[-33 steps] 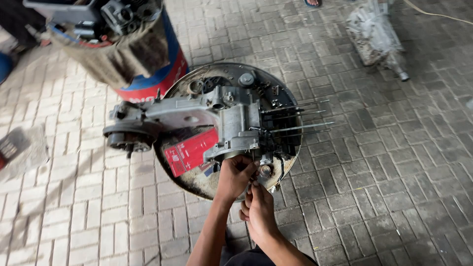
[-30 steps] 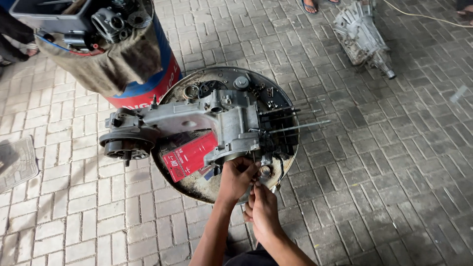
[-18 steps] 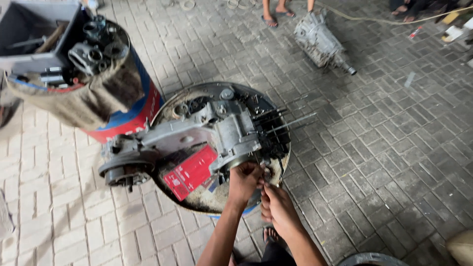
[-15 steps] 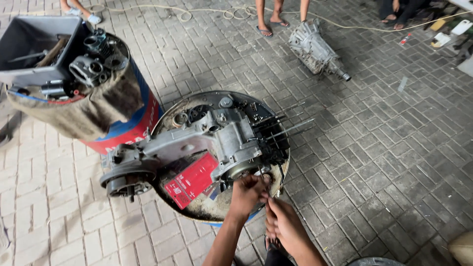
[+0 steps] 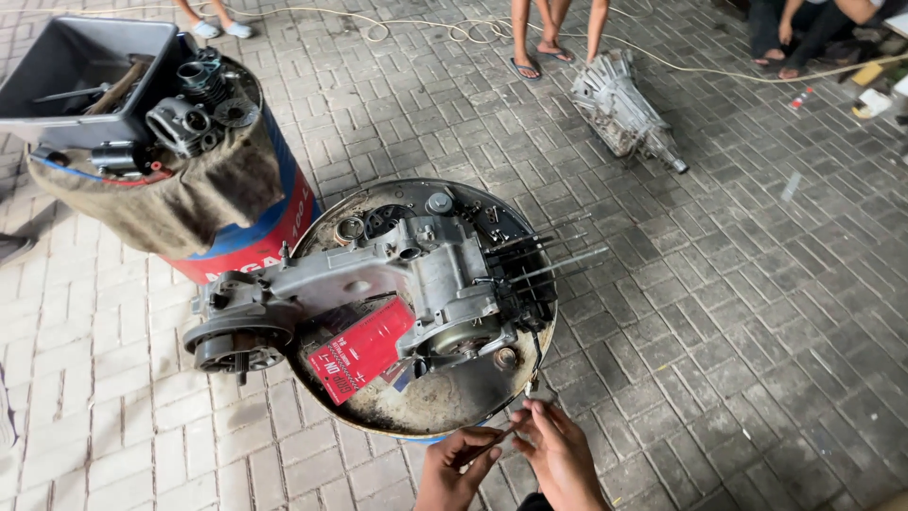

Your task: Disassembling a motorcycle engine casing using a small hand tool to remove or adjust internal components.

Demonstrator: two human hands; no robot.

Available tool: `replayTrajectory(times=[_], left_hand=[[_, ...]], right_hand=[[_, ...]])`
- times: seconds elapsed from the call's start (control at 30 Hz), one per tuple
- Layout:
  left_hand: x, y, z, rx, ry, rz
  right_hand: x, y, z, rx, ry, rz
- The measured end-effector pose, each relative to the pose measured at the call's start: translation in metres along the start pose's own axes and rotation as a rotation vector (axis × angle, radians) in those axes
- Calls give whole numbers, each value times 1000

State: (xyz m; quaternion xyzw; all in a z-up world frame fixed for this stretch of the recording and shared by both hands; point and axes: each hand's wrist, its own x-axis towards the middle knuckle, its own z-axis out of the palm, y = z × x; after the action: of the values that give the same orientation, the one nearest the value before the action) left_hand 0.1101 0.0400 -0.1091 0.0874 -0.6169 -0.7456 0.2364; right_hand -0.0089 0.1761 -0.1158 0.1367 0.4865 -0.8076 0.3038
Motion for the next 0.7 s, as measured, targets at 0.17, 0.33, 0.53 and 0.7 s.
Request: replayTrajectory(times=[0.17,0.33,0.53,0.7], left_hand=[[41,68,-4,377,155,32],[90,106,22,516,504,-7],[122,64,57,130,506,-357],[132,38,59,-29,589,-273]], right_hand=[[25,-71,55,-884,-260,-367],[56,-103,76,-1351,-629,-974],[74,-106,74,-1566,-553,-1189],[80,-109,75,-1649,-563,-1235]])
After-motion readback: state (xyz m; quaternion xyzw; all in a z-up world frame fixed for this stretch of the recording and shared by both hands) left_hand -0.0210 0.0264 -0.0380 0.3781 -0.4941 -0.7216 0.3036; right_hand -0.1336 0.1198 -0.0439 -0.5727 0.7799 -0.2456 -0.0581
